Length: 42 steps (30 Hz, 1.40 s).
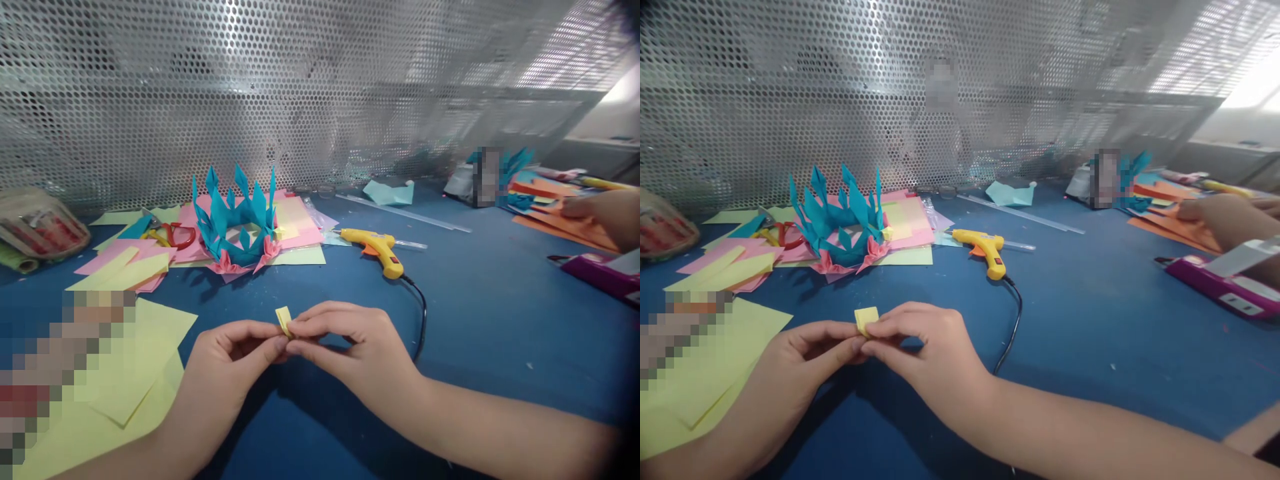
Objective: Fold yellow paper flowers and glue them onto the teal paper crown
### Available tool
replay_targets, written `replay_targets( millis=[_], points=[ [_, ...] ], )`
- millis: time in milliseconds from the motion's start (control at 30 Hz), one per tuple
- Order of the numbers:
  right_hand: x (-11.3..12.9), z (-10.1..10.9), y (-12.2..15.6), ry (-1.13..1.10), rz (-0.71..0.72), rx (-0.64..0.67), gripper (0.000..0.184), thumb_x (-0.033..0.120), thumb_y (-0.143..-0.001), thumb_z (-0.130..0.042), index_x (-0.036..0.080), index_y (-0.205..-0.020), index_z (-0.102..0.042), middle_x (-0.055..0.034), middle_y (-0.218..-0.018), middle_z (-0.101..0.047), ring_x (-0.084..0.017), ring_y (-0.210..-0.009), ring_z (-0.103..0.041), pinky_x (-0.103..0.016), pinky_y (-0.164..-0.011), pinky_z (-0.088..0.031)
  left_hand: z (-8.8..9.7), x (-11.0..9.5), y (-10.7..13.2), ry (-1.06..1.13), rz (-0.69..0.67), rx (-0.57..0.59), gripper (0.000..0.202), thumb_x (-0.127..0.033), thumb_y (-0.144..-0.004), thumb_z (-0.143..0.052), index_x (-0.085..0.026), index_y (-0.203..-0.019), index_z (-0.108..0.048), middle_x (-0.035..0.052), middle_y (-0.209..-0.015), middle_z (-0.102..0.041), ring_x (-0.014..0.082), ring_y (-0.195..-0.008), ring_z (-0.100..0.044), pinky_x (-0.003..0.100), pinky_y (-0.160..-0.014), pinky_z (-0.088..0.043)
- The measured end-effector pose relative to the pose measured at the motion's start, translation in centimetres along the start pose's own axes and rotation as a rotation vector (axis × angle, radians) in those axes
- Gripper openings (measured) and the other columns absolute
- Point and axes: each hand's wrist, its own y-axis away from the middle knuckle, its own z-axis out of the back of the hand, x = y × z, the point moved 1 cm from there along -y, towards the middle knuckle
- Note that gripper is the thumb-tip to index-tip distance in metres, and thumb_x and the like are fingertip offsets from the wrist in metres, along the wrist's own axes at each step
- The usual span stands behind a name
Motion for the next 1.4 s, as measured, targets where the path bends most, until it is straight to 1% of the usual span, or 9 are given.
replay_targets(
  millis=[167, 267, 433, 533, 667, 900, 1100, 1267, 1400],
  points=[
    [-0.23, -0.05, -0.25, -0.211, -0.28, 0.018, 0.011, 0.016, -0.07, -0.083, 0.026, -0.073, -0.082, 0.0018, -0.07, -0.076, -0.009, -0.066, -0.071, -0.015, -0.063, -0.056, -0.07, -0.03, 0.05, -0.001, -0.032, 0.021, 0.009, -0.032, -0.068, -0.079, -0.024, -0.067, -0.079, -0.0011, -0.066, -0.077, 0.0141, -0.066, -0.072, 0.016, -0.065, -0.055],
    [-0.18, -0.2, -0.4, -0.395, -0.448, 0.067, 0.01, 0.019, -0.067, -0.086, 0.027, -0.071, -0.082, 0.0041, -0.067, -0.074, -0.006, -0.062, -0.068, -0.013, -0.061, -0.055, -0.32, -0.13, -0.03, 0.019, -0.079, 0.077, 0.009, -0.03, -0.071, -0.078, -0.023, -0.066, -0.074, -0.0036, -0.067, -0.074, 0.0124, -0.068, -0.071, 0.015, -0.066, -0.054],
    [0.19, -0.39, -0.69, -0.577, -0.593, 0.122, 0.012, 0.027, -0.064, -0.09, 0.022, -0.07, -0.081, 0.004, -0.06, -0.072, -0.005, -0.057, -0.066, -0.012, -0.059, -0.054, -0.23, -0.2, -0.11, 0.021, -0.095, 0.182, 0.013, -0.029, -0.076, -0.075, -0.022, -0.067, -0.067, -0.0047, -0.067, -0.07, 0.012, -0.068, -0.068, 0.016, -0.066, -0.053],
    [0.28, -0.39, -0.71, -0.591, -0.62, 0.113, 0.014, 0.024, -0.061, -0.091, 0.021, -0.069, -0.08, 0.0042, -0.06, -0.072, -0.005, -0.057, -0.066, -0.012, -0.058, -0.054, 0.03, -0.1, -0.04, -0.012, -0.106, 0.194, 0.016, -0.031, -0.078, -0.074, -0.022, -0.067, -0.066, -0.0041, -0.068, -0.069, 0.0124, -0.069, -0.067, 0.017, -0.068, -0.052],
    [0.15, -0.32, -0.47, -0.593, -0.608, 0.113, 0.013, 0.021, -0.063, -0.09, 0.02, -0.071, -0.081, 0.0037, -0.062, -0.073, -0.005, -0.058, -0.066, -0.013, -0.06, -0.055, 0.08, 0.0, 0.07, 0.008, -0.123, 0.179, 0.017, -0.031, -0.078, -0.074, -0.022, -0.068, -0.064, -0.0041, -0.067, -0.067, 0.0126, -0.068, -0.066, 0.018, -0.066, -0.052],
    [-0.09, -0.28, -0.38, -0.558, -0.623, 0.098, 0.014, 0.016, -0.063, -0.09, 0.02, -0.073, -0.081, 0.0034, -0.061, -0.072, -0.006, -0.058, -0.066, -0.012, -0.058, -0.054, -0.15, -0.04, -0.17, -0.024, -0.129, 0.182, 0.015, -0.032, -0.08, -0.072, -0.022, -0.071, -0.064, -0.003, -0.071, -0.068, 0.0139, -0.072, -0.068, 0.02, -0.071, -0.053],
    [-0.05, -0.18, -0.46, -0.578, -0.64, 0.121, 0.015, 0.019, -0.062, -0.09, 0.018, -0.073, -0.079, 0.0032, -0.06, -0.072, -0.006, -0.056, -0.065, -0.014, -0.057, -0.054, -0.18, -0.1, -0.02, -0.023, -0.129, 0.189, 0.015, -0.032, -0.079, -0.071, -0.022, -0.072, -0.063, -0.0032, -0.071, -0.067, 0.0138, -0.071, -0.067, 0.02, -0.07, -0.054],
    [0.16, -0.13, -0.56, -0.548, -0.645, 0.133, 0.016, 0.026, -0.065, -0.089, 0.017, -0.073, -0.077, 0.0032, -0.058, -0.069, -0.007, -0.054, -0.064, -0.017, -0.056, -0.054, -0.24, -0.2, 0.01, -0.03, -0.118, 0.193, 0.017, -0.033, -0.081, -0.07, -0.022, -0.073, -0.062, -0.0029, -0.072, -0.065, 0.0136, -0.071, -0.064, 0.021, -0.07, -0.052],
    [0.2, -0.22, -0.61, -0.535, -0.648, 0.135, 0.017, 0.022, -0.065, -0.088, 0.016, -0.076, -0.075, 0.0038, -0.059, -0.068, -0.007, -0.052, -0.063, -0.017, -0.055, -0.053, -0.17, -0.03, 0.04, 0.005, -0.101, 0.196, 0.016, -0.032, -0.081, -0.071, -0.022, -0.072, -0.061, -0.0034, -0.072, -0.064, 0.0131, -0.071, -0.063, 0.02, -0.07, -0.051]
  ],
)
